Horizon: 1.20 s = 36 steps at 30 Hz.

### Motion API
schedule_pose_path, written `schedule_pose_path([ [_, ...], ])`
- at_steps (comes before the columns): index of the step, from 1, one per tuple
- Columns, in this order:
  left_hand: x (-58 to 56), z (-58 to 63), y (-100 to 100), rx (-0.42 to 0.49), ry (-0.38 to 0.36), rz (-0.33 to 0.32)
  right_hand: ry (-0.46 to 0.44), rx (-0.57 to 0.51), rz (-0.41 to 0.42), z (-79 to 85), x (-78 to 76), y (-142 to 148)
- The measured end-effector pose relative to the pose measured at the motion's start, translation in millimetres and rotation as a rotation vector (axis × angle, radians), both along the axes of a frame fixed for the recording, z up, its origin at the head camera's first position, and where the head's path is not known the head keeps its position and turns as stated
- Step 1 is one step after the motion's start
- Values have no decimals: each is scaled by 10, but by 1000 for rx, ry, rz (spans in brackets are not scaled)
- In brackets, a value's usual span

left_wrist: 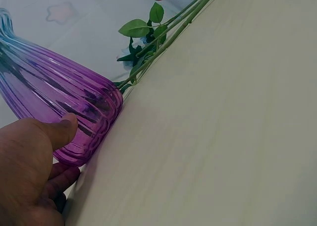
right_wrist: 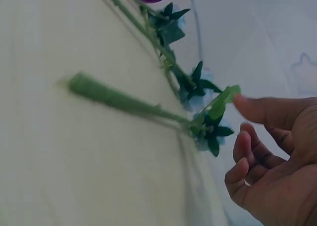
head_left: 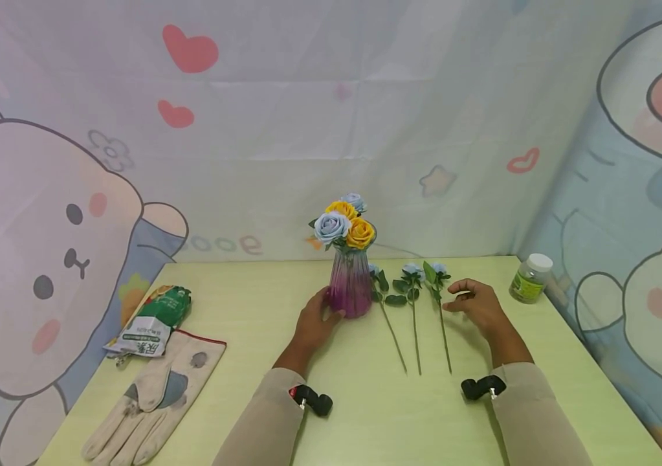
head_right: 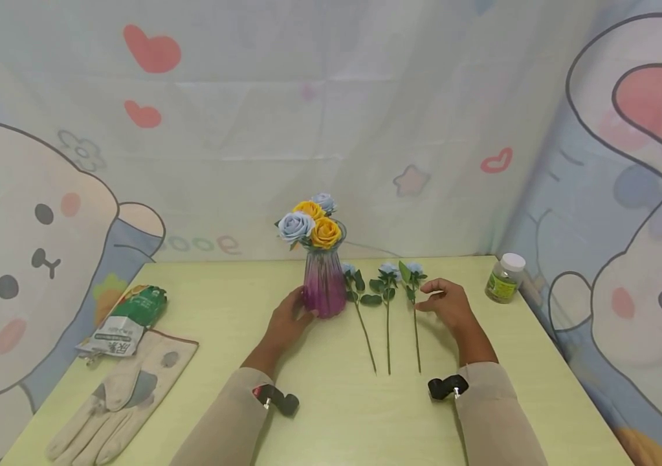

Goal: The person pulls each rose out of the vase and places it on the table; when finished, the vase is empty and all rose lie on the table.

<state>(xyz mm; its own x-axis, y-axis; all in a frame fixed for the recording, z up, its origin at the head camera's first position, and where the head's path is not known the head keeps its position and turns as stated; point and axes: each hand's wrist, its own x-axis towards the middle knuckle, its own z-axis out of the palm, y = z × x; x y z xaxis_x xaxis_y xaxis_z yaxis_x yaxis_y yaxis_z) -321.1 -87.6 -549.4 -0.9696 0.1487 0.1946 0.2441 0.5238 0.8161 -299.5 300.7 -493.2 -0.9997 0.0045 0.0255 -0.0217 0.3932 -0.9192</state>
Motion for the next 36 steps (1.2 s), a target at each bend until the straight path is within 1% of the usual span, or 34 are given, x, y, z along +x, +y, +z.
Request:
schedule_pose_path([
  [2, -2, -2, 1, -7, 2, 0, 18, 6, -9, 64, -9, -41],
  [7, 6, 11, 1, -6, 2, -2, 39, 10, 4, 238, -43, -166],
  [12, 16, 31, -9, 3, -4, -10, 96, 2, 20, 383, -101, -318],
  [17, 20, 31, -14, -1, 4, -8, 140, -4, 41, 467, -146, -448],
  [21, 16, 19, -9, -6, 15, -8, 167, -31, 63, 490, -170, -546],
  [28, 23, 7, -2, 5, 7, 0, 192, -76, 66, 573, -204, -740],
  [32, 20, 16, -2, 3, 13, -2, 209, -92, 51, 671, -223, -856],
  [36, 12, 19, -9, 0, 20, 4, 196, -143, 40, 812, -286, -976],
])
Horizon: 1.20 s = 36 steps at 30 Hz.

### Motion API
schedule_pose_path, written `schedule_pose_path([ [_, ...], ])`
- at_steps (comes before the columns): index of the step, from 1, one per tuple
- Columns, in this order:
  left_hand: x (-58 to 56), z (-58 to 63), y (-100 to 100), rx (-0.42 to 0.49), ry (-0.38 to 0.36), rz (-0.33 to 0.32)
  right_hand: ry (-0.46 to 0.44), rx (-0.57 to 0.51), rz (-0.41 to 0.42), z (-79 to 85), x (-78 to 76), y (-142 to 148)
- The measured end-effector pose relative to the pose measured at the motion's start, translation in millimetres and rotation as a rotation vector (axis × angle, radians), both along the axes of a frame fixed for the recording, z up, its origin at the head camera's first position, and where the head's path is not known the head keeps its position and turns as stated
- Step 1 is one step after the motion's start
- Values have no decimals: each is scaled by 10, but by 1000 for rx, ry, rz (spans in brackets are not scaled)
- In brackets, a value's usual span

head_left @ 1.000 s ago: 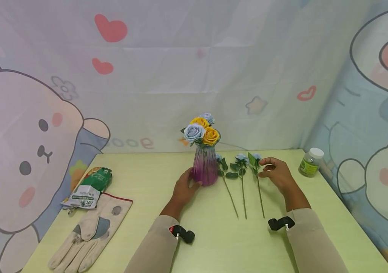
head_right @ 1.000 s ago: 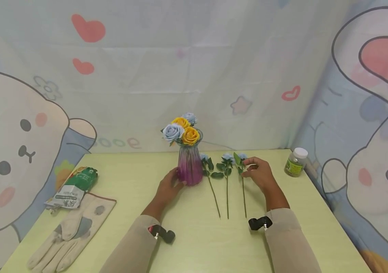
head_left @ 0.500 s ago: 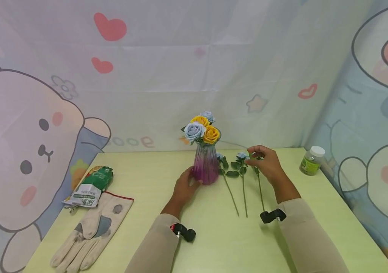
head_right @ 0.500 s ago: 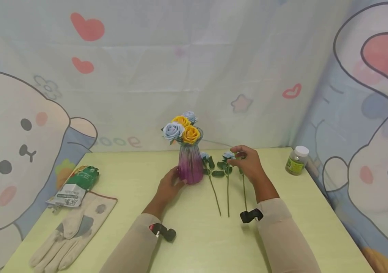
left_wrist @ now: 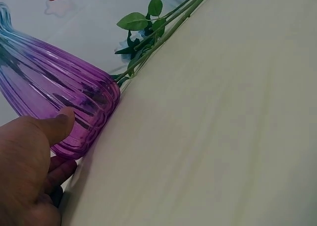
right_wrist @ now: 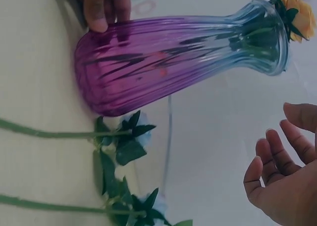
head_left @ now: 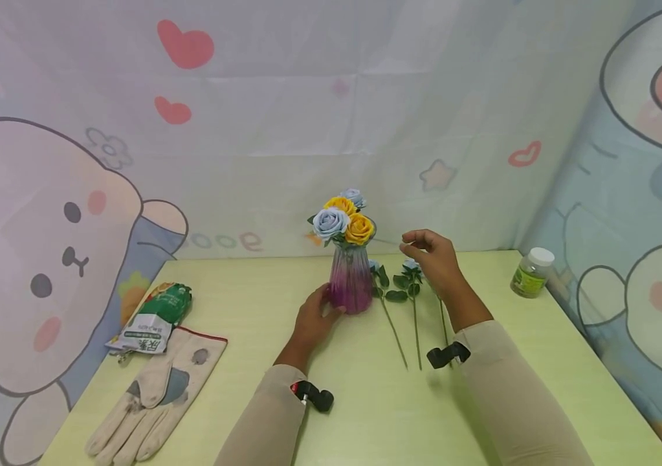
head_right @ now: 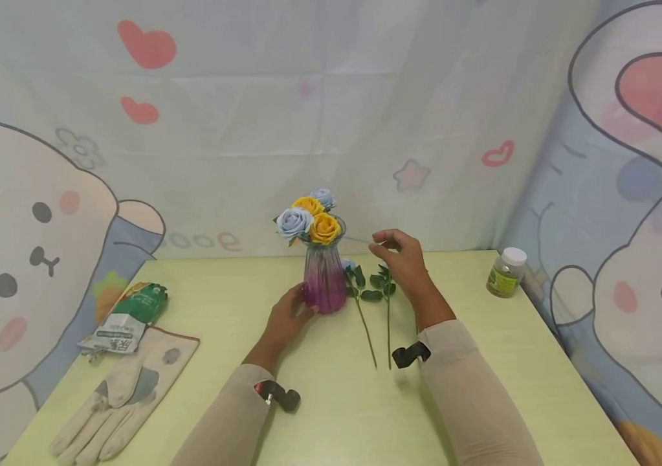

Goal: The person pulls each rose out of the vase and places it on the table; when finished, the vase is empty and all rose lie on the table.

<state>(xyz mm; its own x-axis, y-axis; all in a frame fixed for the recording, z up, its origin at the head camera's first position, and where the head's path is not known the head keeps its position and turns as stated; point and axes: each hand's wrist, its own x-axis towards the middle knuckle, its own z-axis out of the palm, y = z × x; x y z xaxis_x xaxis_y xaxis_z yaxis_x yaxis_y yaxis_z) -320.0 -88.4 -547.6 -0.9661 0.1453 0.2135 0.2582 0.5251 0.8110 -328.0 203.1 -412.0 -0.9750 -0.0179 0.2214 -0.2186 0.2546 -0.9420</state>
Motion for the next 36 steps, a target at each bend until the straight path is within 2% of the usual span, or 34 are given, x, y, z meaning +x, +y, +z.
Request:
schedule_pose_path([
  [8, -11, -4, 4, 7, 1, 2, -20, -72, 35, 224, -143, -189],
  [16, -15, -22, -4, 10, -21, -2, -102, -216, 71, 296, -250, -382],
  [26, -32, -25, -10, 7, -15, -3, -100, -212, 113, 347, -361, -593],
  [36, 4, 13, 10, 11, -6, -13, -149, -212, 122, 380, -462, -656],
])
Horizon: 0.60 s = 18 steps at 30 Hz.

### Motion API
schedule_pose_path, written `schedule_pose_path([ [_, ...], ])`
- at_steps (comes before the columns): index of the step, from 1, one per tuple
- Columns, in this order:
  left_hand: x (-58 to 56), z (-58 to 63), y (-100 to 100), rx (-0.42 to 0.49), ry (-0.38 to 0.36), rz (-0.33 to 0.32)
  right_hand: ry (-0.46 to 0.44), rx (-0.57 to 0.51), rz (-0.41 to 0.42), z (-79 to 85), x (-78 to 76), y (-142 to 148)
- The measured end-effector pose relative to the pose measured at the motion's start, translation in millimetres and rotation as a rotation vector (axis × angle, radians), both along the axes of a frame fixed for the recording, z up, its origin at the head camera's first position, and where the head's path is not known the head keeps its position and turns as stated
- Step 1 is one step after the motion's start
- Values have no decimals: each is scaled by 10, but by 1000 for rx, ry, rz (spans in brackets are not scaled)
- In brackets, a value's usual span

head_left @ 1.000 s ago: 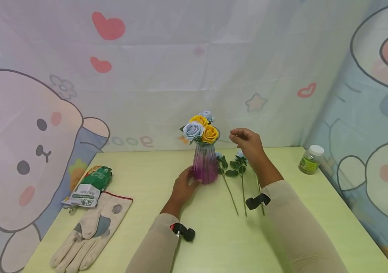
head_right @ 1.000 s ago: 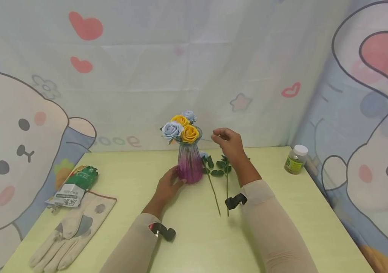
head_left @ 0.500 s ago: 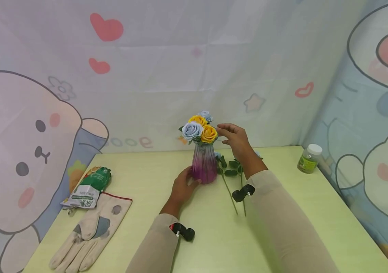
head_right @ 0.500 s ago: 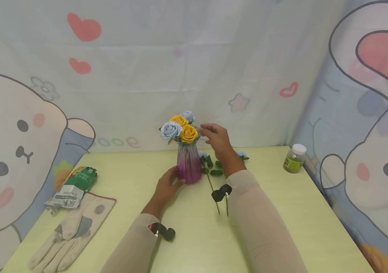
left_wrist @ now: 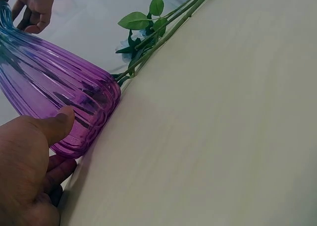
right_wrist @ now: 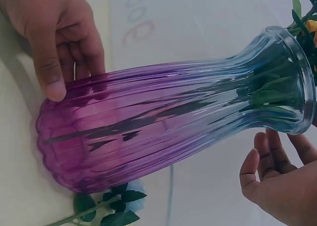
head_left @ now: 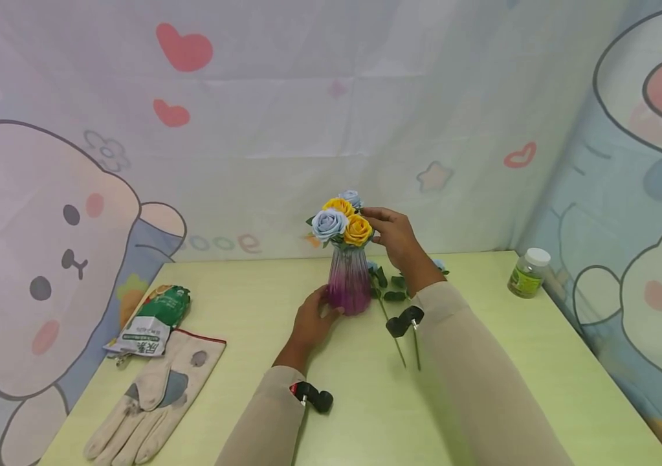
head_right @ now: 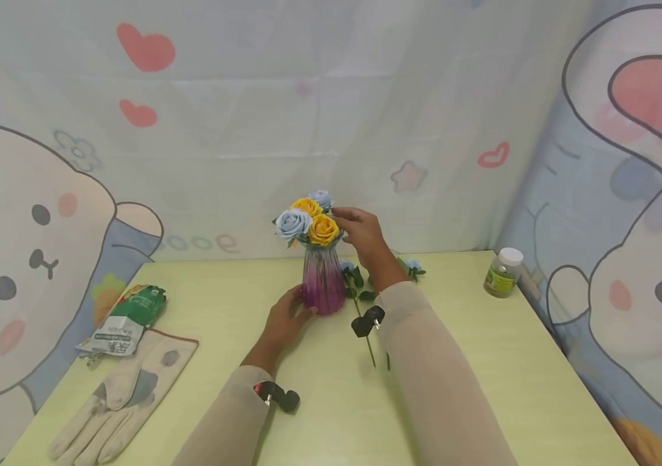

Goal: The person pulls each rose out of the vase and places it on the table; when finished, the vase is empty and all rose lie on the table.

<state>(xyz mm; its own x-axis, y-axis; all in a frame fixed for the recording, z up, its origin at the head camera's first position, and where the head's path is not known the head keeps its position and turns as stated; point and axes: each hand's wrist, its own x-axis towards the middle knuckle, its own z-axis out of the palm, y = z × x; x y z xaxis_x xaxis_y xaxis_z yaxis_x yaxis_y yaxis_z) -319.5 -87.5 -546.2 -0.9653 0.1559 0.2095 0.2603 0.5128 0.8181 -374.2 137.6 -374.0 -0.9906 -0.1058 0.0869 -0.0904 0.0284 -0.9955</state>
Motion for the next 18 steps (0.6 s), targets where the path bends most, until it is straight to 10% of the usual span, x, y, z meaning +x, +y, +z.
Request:
schedule_pose_path([
  [18, -35, -42, 10, 9, -13, 6, -36, -184, -28, 162, -72, -88],
])
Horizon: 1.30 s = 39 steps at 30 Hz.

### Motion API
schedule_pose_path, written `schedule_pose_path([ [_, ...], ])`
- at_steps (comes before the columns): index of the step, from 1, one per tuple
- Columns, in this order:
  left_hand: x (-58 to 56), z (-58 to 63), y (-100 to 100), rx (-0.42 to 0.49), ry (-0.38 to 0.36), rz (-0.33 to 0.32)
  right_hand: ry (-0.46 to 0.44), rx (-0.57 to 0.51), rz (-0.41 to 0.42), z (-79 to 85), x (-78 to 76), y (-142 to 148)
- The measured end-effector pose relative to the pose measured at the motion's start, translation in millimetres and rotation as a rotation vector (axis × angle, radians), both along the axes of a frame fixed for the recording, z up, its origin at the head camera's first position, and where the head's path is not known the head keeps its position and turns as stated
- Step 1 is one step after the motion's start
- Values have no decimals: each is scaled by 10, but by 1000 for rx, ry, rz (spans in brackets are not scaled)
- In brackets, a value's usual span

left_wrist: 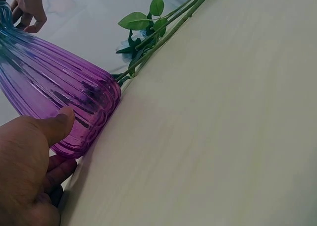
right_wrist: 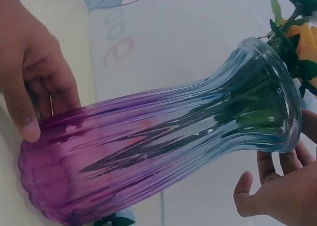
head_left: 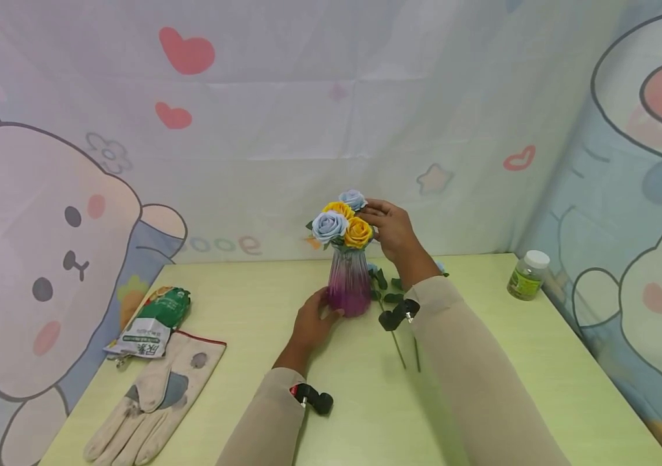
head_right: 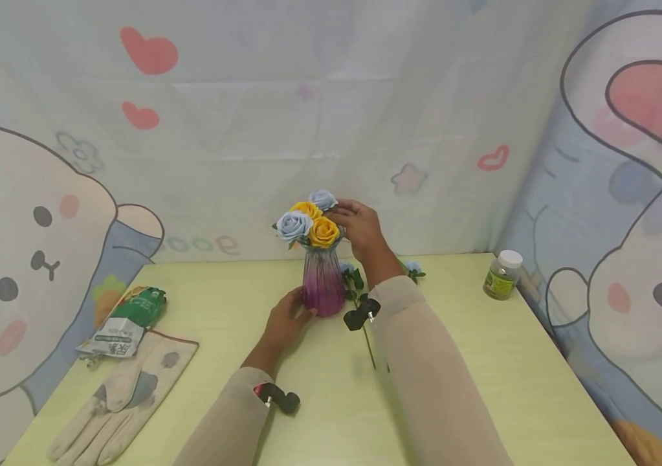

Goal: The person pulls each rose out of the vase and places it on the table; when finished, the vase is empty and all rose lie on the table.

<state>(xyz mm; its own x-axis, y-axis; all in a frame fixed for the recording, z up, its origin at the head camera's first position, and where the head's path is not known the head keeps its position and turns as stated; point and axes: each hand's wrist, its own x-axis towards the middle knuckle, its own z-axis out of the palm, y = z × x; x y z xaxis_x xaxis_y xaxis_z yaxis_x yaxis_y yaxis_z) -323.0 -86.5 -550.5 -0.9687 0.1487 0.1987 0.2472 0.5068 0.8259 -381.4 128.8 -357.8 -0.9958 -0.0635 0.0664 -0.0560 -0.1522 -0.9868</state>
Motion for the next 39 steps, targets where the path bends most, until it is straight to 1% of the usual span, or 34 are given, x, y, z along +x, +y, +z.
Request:
schedule_pose_path([
  [6, 7, 18, -3, -5, 4, 0, -7, -130, -52, 21, 45, 18],
  [10, 16, 30, 5, 4, 2, -1, 19, -174, -93, 50, 74, 34],
  [14, 19, 39, 19, 3, -1, -4, 58, -197, -111, 98, 122, 64],
  [19, 13, 36, 15, -7, 6, 0, 79, -189, -75, 160, 166, 110],
  [24, 9, 40, 3, -14, 2, 4, 69, -171, -39, 198, 197, 146],
  [29, 5, 45, -4, -20, 4, 12, 23, -166, -35, 187, 208, 163],
  [32, 16, 45, -6, -21, 4, 17, -1, -154, -3, 177, 224, 181],
  [34, 23, 41, -7, -21, 6, 18, -2, -132, 35, 179, 240, 196],
  [37, 16, 26, -3, -21, 21, 15, 16, -56, 68, 189, 268, 224],
  [39, 10, 23, 1, -18, 30, 11, 45, 5, 78, 195, 279, 244],
])
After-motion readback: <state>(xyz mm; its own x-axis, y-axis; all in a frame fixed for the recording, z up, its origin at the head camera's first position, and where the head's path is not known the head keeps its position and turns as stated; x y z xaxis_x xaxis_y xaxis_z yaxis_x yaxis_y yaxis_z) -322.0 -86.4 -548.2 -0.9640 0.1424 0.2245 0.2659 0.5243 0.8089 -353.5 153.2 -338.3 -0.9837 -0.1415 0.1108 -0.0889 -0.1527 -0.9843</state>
